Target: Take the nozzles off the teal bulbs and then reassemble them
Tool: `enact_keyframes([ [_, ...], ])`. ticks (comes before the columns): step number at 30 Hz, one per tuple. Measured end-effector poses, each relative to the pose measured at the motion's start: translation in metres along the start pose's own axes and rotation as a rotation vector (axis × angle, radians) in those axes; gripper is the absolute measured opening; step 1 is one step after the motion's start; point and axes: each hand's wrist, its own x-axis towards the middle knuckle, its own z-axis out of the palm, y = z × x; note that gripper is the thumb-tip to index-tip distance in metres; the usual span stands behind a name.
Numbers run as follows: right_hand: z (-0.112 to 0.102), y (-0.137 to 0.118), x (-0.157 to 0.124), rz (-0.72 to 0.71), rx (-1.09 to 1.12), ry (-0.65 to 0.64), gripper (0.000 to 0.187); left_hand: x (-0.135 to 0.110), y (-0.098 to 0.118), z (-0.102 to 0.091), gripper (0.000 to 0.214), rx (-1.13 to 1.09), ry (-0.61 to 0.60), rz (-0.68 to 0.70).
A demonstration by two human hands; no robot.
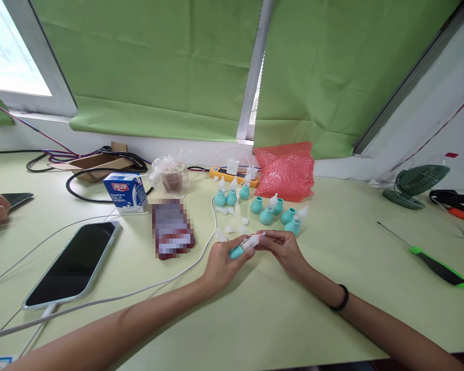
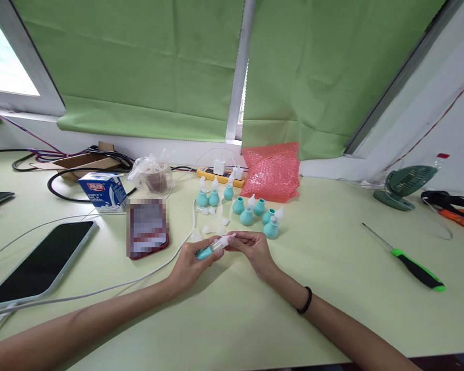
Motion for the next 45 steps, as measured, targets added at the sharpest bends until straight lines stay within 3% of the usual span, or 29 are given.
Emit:
enact_keyframes([
  [6, -0.005, -0.007, 0.003, 0.041, -0.103, -0.05, 0.018, -0.001, -0.005, 0.003, 0.028, 0.073, 0.023, 0.023],
  [15, -0.001, -0.009, 0.002, 0.101, -0.078, -0.078, 0.022, -0.004, -0.006, 0.005, 0.031, 0.146, 0.04, 0.036],
  [29, 0.006, -0.019, 0.0, 0.06, -0.148, -0.022, 0.018, -0.001, -0.001, 0.002, 0.03, 0.001, 0.04, 0.031],
  [33, 0.014, -0.044, 0.007, -0.064, -0.301, 0.023, 0.017, 0.0, -0.003, 0.001, 0.037, -0.109, 0.092, 0.008],
  [36, 0.019, -0.071, 0.023, -0.305, -0.414, 0.136, 0.016, -0.001, -0.006, 0.001, 0.045, -0.198, 0.155, -0.003],
  [39, 0.021, -0.086, 0.046, -0.539, -0.565, 0.295, 0.017, -0.001, -0.008, 0.003, 0.038, -0.274, 0.27, 0.015],
  [42, 0.021, -0.08, 0.07, -0.639, -0.851, 0.339, 0.018, 0.0, -0.009, 0.004, 0.028, -0.271, 0.322, 0.038],
  [45, 0.021, -0.061, 0.088, -0.566, -1.18, 0.28, 0.022, 0.001, -0.01, 0.004, 0.024, -0.247, 0.322, 0.066],
])
